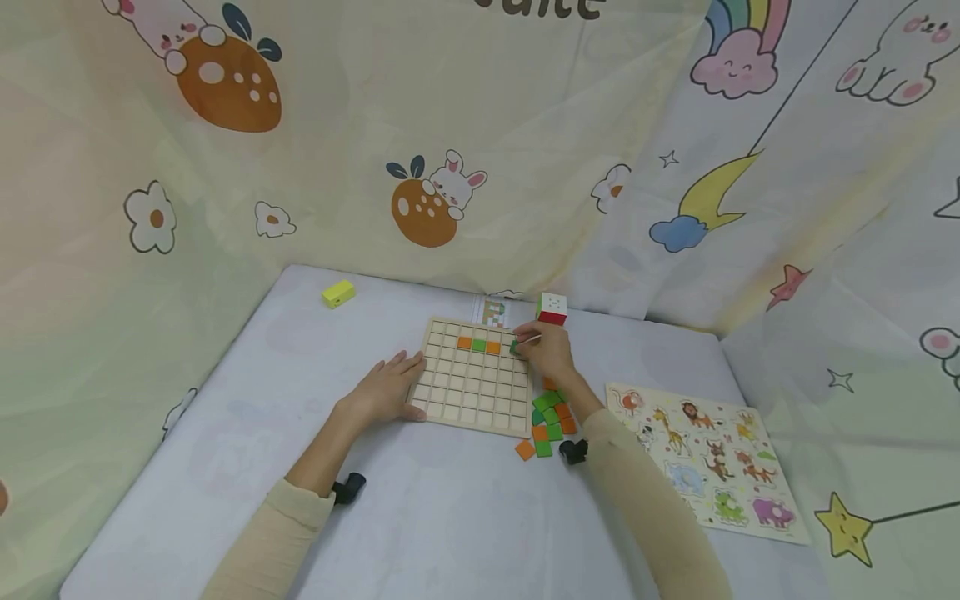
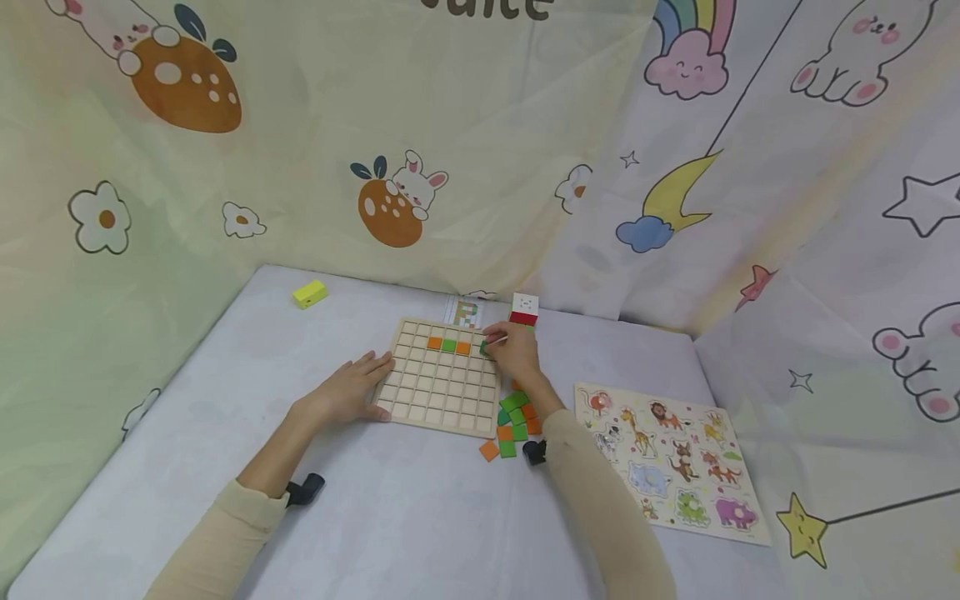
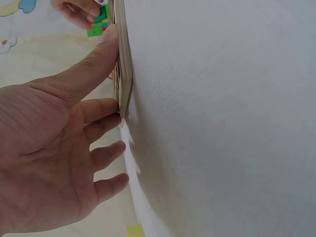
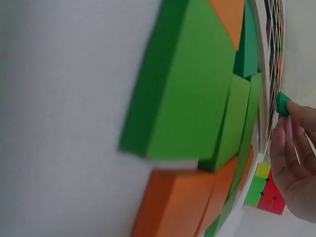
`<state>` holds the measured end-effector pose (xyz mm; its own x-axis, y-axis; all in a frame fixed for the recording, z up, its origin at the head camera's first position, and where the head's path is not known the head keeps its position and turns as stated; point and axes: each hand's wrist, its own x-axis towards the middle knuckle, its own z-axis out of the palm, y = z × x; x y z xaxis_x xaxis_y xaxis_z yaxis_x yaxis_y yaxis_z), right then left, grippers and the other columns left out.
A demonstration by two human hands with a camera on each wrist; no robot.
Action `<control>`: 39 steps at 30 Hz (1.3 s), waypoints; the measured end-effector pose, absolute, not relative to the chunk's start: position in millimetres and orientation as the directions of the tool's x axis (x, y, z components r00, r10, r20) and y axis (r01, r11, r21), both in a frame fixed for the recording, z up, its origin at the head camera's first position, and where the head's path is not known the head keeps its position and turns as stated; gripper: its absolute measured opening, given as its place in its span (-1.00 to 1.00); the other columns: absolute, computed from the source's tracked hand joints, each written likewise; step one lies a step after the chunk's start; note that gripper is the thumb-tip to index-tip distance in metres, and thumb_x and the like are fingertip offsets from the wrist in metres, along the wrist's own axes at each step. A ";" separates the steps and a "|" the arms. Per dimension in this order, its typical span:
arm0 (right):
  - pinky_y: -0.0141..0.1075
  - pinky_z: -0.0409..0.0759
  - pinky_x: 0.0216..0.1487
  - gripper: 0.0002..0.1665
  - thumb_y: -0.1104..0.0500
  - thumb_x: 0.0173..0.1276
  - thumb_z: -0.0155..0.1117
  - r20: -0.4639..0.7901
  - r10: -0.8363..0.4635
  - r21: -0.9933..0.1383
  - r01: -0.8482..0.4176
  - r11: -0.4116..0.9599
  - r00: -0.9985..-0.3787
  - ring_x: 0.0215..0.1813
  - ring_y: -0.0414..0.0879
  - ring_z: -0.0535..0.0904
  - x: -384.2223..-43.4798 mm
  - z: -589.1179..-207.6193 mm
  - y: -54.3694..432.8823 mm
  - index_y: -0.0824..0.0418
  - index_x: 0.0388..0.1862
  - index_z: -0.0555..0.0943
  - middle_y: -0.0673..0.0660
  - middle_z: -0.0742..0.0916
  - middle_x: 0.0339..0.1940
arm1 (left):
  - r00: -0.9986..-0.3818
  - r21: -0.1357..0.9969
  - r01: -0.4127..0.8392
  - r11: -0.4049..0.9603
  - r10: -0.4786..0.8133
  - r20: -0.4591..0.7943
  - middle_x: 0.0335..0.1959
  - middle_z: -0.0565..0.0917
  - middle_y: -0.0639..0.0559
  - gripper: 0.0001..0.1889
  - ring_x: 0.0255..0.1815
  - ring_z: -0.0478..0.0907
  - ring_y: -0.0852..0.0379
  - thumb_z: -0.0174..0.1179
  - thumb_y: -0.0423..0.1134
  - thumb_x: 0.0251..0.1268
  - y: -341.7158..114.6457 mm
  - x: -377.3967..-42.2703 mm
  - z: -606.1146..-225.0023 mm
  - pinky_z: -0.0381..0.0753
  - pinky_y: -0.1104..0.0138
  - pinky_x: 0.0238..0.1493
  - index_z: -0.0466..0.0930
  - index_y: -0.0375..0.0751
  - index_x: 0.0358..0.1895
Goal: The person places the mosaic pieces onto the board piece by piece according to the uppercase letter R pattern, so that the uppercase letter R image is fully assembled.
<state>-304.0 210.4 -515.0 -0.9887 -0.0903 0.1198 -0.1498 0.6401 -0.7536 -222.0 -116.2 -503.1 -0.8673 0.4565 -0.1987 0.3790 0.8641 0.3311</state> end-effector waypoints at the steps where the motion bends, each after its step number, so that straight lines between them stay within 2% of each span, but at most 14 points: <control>1: -0.19 0.74 -0.15 -0.70 0.38 0.34 0.46 0.114 -0.093 -0.753 -0.147 0.641 -0.989 -0.16 0.04 0.76 -304.0 -515.3 208.6 0.23 0.05 0.77 0.15 0.80 -0.18 | -0.868 0.331 0.380 0.864 0.457 -0.197 0.69 0.10 -0.20 0.08 0.70 -0.06 -0.30 0.46 0.16 0.20 -116.3 -222.0 -503.5 -0.02 -0.24 0.63 0.13 -0.33 0.64; 8: -0.16 0.76 -0.11 -0.68 0.35 0.37 0.47 0.088 -0.122 -0.744 -0.146 0.653 -0.989 -0.11 0.05 0.78 -304.5 -515.0 199.2 0.22 0.09 0.76 0.16 0.81 -0.16 | -0.870 0.331 0.381 0.863 0.456 -0.187 0.69 0.11 -0.20 0.07 0.69 -0.05 -0.30 0.47 0.15 0.20 -116.0 -222.2 -505.4 -0.01 -0.25 0.63 0.15 -0.34 0.63; 15: -0.11 0.78 -0.03 -0.72 0.38 0.36 0.46 0.084 -0.156 -0.738 -0.166 0.654 -0.984 -0.12 0.05 0.80 -307.2 -515.6 195.0 0.27 0.04 0.77 0.17 0.82 -0.19 | -0.871 0.333 0.380 0.863 0.455 -0.185 0.69 0.11 -0.19 0.07 0.70 -0.06 -0.30 0.47 0.14 0.19 -115.8 -222.5 -505.3 -0.01 -0.24 0.63 0.15 -0.34 0.63; 21: -0.14 0.78 -0.01 -0.74 0.36 0.35 0.48 0.094 -0.148 -0.694 -0.171 0.699 -0.984 -0.15 -0.02 0.80 -308.9 -518.0 192.5 0.25 0.01 0.78 0.11 0.84 -0.23 | -0.870 0.335 0.379 0.863 0.455 -0.189 0.69 0.12 -0.20 0.08 0.70 -0.05 -0.30 0.48 0.14 0.17 -115.5 -222.3 -503.8 -0.01 -0.24 0.63 0.16 -0.35 0.63; 39: -0.13 0.76 0.01 -0.73 0.29 0.39 0.47 0.064 -0.131 -0.703 -0.138 0.697 -0.989 -0.10 -0.03 0.77 -301.5 -508.5 197.9 0.22 0.05 0.76 0.07 0.83 -0.17 | -0.870 0.330 0.381 0.863 0.456 -0.187 0.69 0.12 -0.20 0.07 0.69 -0.05 -0.31 0.48 0.14 0.19 -115.2 -220.7 -500.6 0.00 -0.25 0.62 0.15 -0.34 0.63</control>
